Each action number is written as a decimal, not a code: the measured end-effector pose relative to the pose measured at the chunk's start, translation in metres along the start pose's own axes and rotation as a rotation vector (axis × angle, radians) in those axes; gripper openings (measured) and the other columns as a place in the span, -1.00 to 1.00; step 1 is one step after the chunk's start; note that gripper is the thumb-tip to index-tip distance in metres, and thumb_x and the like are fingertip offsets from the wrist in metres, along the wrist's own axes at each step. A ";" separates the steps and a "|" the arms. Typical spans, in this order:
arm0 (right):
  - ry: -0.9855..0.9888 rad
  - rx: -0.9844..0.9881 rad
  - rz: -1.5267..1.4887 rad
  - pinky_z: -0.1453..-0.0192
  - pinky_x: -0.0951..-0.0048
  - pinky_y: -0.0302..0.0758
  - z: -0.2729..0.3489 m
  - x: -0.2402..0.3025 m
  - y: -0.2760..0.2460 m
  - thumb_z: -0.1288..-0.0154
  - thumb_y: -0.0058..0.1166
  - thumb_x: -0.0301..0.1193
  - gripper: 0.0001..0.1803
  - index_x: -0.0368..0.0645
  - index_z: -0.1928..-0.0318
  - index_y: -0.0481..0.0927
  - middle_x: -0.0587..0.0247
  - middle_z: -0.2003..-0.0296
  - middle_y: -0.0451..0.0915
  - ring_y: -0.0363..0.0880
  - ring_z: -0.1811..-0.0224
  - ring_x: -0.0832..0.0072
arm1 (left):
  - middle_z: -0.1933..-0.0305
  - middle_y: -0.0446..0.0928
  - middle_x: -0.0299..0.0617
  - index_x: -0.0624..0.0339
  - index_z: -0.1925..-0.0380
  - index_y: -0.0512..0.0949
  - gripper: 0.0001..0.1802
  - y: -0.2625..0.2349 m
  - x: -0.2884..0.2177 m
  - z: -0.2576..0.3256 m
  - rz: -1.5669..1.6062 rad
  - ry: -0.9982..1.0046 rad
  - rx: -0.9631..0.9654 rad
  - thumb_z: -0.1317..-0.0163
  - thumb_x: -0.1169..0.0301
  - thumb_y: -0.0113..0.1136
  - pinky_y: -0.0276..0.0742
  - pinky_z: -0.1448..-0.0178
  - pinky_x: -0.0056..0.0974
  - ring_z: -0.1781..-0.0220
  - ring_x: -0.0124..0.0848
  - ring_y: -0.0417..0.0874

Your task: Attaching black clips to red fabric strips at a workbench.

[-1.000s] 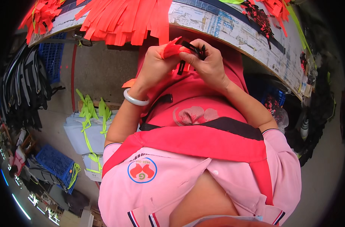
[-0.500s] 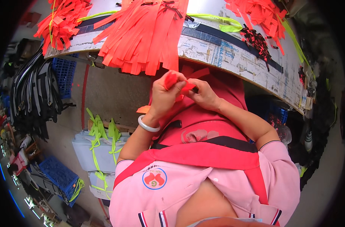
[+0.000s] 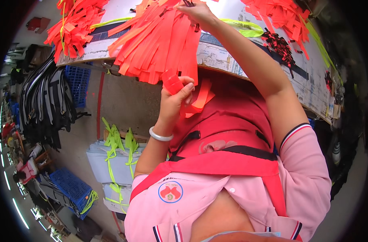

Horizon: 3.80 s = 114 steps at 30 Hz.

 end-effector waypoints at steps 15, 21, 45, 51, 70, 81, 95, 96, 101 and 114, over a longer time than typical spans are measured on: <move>-0.465 0.354 0.199 0.30 0.56 0.46 0.189 -0.003 0.006 -0.27 0.21 -0.41 -0.79 -0.30 0.19 0.60 0.25 0.51 0.54 0.44 0.43 0.71 | 0.55 0.44 -0.33 0.27 0.19 0.54 -0.85 0.002 0.034 -0.016 0.046 -0.217 0.079 -0.26 0.49 0.19 0.25 0.55 -0.45 0.62 -0.58 0.38; -0.181 0.453 -0.005 0.24 0.60 0.43 0.165 -0.033 0.003 -0.30 0.18 -0.38 -0.79 -0.30 0.19 0.62 0.41 0.45 0.56 0.43 0.36 0.74 | 0.51 0.51 -0.30 0.28 0.17 0.57 -0.80 0.031 0.032 -0.005 -0.098 -0.274 0.252 -0.21 0.46 0.26 0.34 0.56 -0.45 0.65 -0.58 0.44; -0.296 0.218 0.123 0.42 0.57 0.26 0.211 -0.001 -0.044 -0.29 0.21 -0.33 -0.79 -0.25 0.30 0.61 0.43 0.60 0.38 0.24 0.49 0.71 | 0.53 0.50 -0.33 0.22 0.27 0.57 -0.69 0.041 0.006 -0.014 -0.176 -0.112 0.178 -0.40 0.18 0.07 0.18 0.57 -0.49 0.64 -0.63 0.33; -0.199 0.347 -0.082 0.31 0.63 0.38 0.209 -0.017 -0.036 -0.34 0.15 -0.35 -0.80 -0.26 0.22 0.63 0.47 0.52 0.50 0.41 0.42 0.74 | 0.56 0.44 -0.35 0.22 0.28 0.54 -0.71 0.025 0.025 -0.009 -0.176 -0.232 0.128 -0.38 0.20 0.09 0.23 0.54 -0.47 0.62 -0.60 0.36; -0.226 0.356 0.185 0.35 0.50 0.34 0.220 -0.029 -0.038 -0.37 0.06 -0.39 -0.80 -0.32 0.22 0.50 0.24 0.56 0.37 0.29 0.47 0.59 | 0.29 0.67 -0.23 0.35 0.17 0.60 -0.80 0.027 0.000 -0.017 -0.550 0.197 0.011 -0.22 0.51 0.27 0.52 0.18 -0.47 0.28 -0.60 0.60; -0.053 0.399 0.009 0.52 0.54 0.19 0.219 -0.070 -0.028 -0.30 0.07 -0.34 -0.77 -0.21 0.43 0.44 0.47 0.65 0.32 0.19 0.60 0.69 | 0.53 0.47 -0.30 0.31 0.39 0.51 -0.90 0.042 0.000 -0.008 -0.730 0.401 0.073 -0.28 0.51 0.17 0.40 0.41 -0.37 0.45 -0.58 0.47; -0.087 0.500 0.243 0.37 0.47 0.27 0.221 -0.077 -0.020 -0.37 0.08 -0.28 -0.72 -0.29 0.31 0.51 0.46 0.57 0.32 0.20 0.46 0.66 | 0.53 0.49 -0.36 0.29 0.23 0.55 -0.87 0.019 0.023 -0.015 -0.390 0.062 0.056 -0.30 0.45 0.19 0.38 0.42 -0.50 0.52 -0.64 0.43; -0.088 0.501 0.243 0.37 0.47 0.27 0.221 -0.075 -0.020 -0.37 0.08 -0.28 -0.72 -0.29 0.31 0.51 0.46 0.57 0.32 0.20 0.46 0.66 | 0.52 0.50 -0.35 0.30 0.23 0.58 -0.87 0.022 0.024 -0.015 -0.404 0.037 0.068 -0.29 0.46 0.21 0.37 0.43 -0.51 0.52 -0.64 0.44; 0.268 0.407 -0.286 0.55 0.70 0.12 0.220 -0.086 -0.040 -0.35 0.13 -0.27 -0.78 -0.18 0.20 0.60 0.57 0.55 0.36 0.19 0.59 0.84 | 0.52 0.51 -0.34 0.35 0.27 0.61 -0.87 0.021 0.009 -0.012 -0.247 0.136 0.021 -0.29 0.48 0.20 0.41 0.39 -0.49 0.49 -0.63 0.48; 0.109 0.460 -0.086 0.48 0.68 0.20 0.223 -0.089 -0.031 -0.35 0.13 -0.27 -0.75 -0.23 0.22 0.59 0.53 0.53 0.41 0.23 0.54 0.82 | 0.50 0.53 -0.30 0.34 0.21 0.60 -0.87 0.017 0.017 -0.012 -0.401 0.112 0.040 -0.29 0.51 0.19 0.41 0.38 -0.48 0.46 -0.58 0.51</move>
Point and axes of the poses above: each hand's wrist, its own z-axis away from the middle knuckle, its own y-axis out of the palm, x = y × z, the point moved 8 cm from there along -z, towards the middle knuckle
